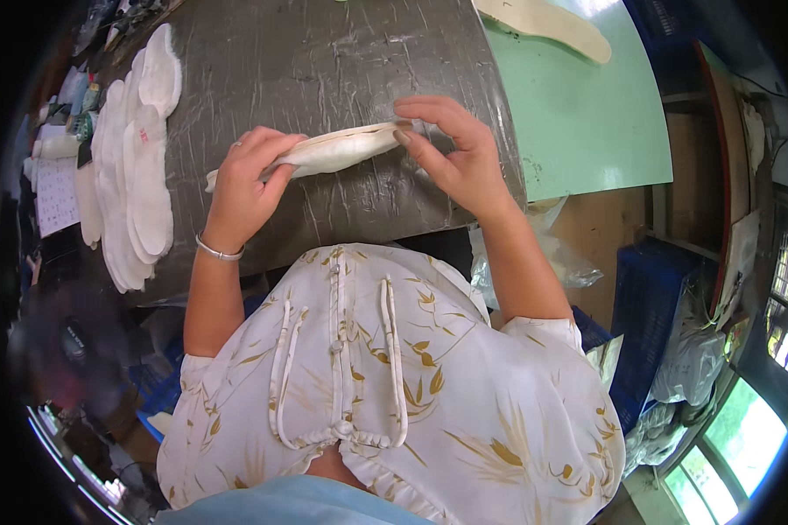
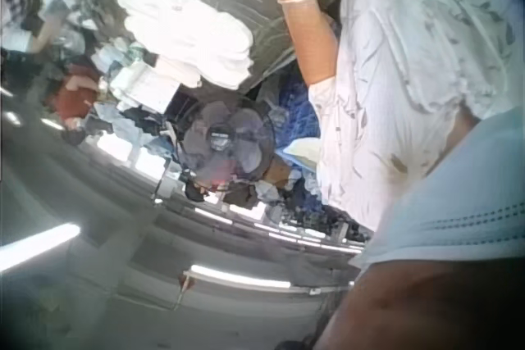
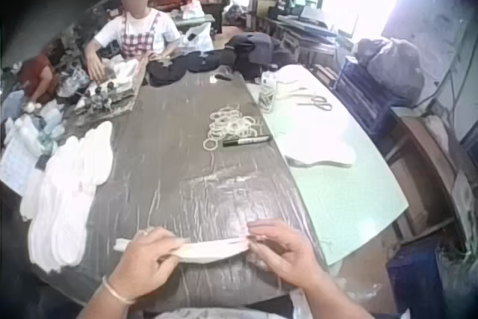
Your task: The recorder is inspecting and organizing shoe insoles in a manufacturing setting.
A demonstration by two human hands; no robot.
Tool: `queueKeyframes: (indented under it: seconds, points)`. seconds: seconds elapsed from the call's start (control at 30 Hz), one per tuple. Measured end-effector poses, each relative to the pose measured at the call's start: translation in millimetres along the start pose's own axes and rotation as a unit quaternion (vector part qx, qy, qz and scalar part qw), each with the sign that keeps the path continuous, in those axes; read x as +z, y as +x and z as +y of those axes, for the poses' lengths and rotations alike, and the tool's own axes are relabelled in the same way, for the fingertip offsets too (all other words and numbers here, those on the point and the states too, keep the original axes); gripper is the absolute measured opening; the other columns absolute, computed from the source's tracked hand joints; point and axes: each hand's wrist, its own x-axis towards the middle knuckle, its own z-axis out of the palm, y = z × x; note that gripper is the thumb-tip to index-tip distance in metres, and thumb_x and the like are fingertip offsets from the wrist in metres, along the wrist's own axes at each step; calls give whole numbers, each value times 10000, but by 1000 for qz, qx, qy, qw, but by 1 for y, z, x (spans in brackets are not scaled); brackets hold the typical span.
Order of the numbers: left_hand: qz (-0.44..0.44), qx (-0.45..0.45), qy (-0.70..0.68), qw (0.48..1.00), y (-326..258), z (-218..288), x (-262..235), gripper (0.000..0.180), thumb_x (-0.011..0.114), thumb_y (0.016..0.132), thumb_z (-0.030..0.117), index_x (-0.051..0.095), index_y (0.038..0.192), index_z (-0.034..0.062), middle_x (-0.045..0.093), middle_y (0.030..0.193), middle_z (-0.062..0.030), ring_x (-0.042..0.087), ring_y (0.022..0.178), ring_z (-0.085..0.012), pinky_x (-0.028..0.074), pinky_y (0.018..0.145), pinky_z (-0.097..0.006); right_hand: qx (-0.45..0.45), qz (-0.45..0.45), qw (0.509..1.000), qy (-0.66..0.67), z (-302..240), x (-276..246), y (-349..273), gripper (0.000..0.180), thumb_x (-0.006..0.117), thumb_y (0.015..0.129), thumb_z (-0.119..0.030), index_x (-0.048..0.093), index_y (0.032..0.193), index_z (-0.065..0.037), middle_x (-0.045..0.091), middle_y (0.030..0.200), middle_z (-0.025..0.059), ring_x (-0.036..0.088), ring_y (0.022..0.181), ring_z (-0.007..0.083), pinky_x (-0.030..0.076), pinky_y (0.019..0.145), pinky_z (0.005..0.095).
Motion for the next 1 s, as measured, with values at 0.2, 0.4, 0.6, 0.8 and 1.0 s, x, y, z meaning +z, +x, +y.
queueKeyframes:
  seconds: [0.2,0.4,0.6,0.8,1.0]
  points:
    - [-5,-10,2,1000,-4,2,14,356,624,757,-35,676,1095,64,615,961,-93,570,876,-270,426,803,-348,-83,-13,987,-134,1,11,-6,175,742,783,-47,708,953,-73,676,1006,57,636,879,225,516,724,322]
    - [12,-8,2,1000,-4,5,19,417,634,743,-51,658,1143,63,599,958,-97,561,867,-267,433,800,-352,-129,-5,975,-181,-2,19,-3,245,788,733,-128,724,969,-112,667,965,30,606,805,209,472,705,336]
    - [12,-17,-11,1000,-5,5,19,435,678,749,0,641,1179,52,599,978,-99,565,891,-255,433,818,-348,-219,-36,941,-255,-10,32,7,224,787,696,-124,727,911,-133,631,936,-11,580,820,190,441,760,345]
    - [19,-9,-1,1000,-3,3,21,477,698,750,25,614,1219,39,599,981,-104,559,903,-267,444,809,-356,-251,-65,922,-288,-11,36,3,200,757,708,-88,684,894,-95,614,951,-4,576,822,178,427,721,328]
    - [50,-13,27,998,-5,2,30,526,688,750,20,575,1263,25,590,977,-109,551,894,-283,446,801,-368,-254,-79,915,-303,-14,41,-4,188,740,736,-85,666,909,-77,642,1051,22,611,909,198,451,745,329]
